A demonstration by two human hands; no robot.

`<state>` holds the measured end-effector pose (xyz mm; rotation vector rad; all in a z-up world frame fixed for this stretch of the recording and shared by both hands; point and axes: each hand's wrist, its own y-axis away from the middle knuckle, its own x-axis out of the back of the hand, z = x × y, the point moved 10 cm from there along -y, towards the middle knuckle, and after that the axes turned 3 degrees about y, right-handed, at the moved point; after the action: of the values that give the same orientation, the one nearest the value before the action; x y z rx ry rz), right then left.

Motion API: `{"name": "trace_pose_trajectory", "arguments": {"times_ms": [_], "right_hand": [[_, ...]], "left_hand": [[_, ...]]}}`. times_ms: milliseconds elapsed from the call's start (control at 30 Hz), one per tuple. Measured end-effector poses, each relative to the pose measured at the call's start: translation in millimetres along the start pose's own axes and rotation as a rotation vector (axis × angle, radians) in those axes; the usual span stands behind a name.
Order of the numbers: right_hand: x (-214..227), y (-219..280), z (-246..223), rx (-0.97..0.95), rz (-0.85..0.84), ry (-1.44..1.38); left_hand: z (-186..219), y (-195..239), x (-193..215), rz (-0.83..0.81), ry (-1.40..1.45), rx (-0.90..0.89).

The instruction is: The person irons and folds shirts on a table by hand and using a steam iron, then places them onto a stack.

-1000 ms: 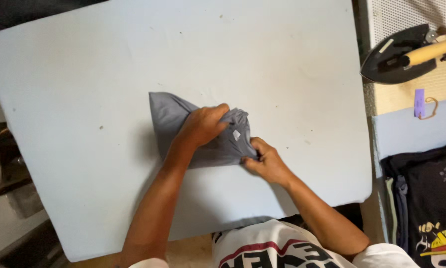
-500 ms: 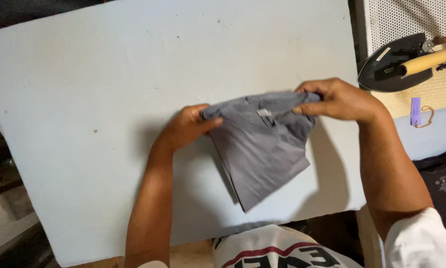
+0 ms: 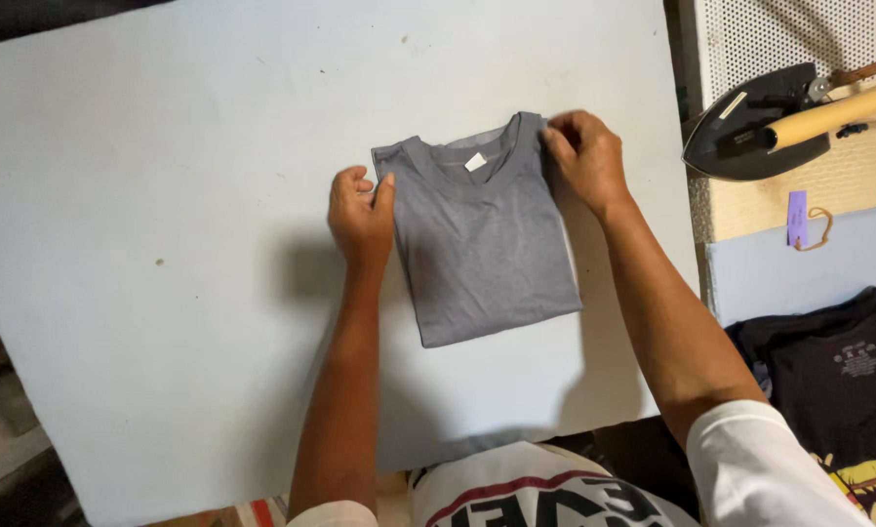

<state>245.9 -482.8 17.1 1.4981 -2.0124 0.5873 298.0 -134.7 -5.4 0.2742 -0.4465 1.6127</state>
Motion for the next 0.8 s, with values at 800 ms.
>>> {"name": "trace_pose_trajectory", "arguments": {"times_ms": [800], "right_hand": [[27.5, 141.6, 35.2, -0.349, -0.242, 0.060]], "left_hand": [[2.6, 199.1, 37.8, -0.176, -0.194, 0.382]]}}
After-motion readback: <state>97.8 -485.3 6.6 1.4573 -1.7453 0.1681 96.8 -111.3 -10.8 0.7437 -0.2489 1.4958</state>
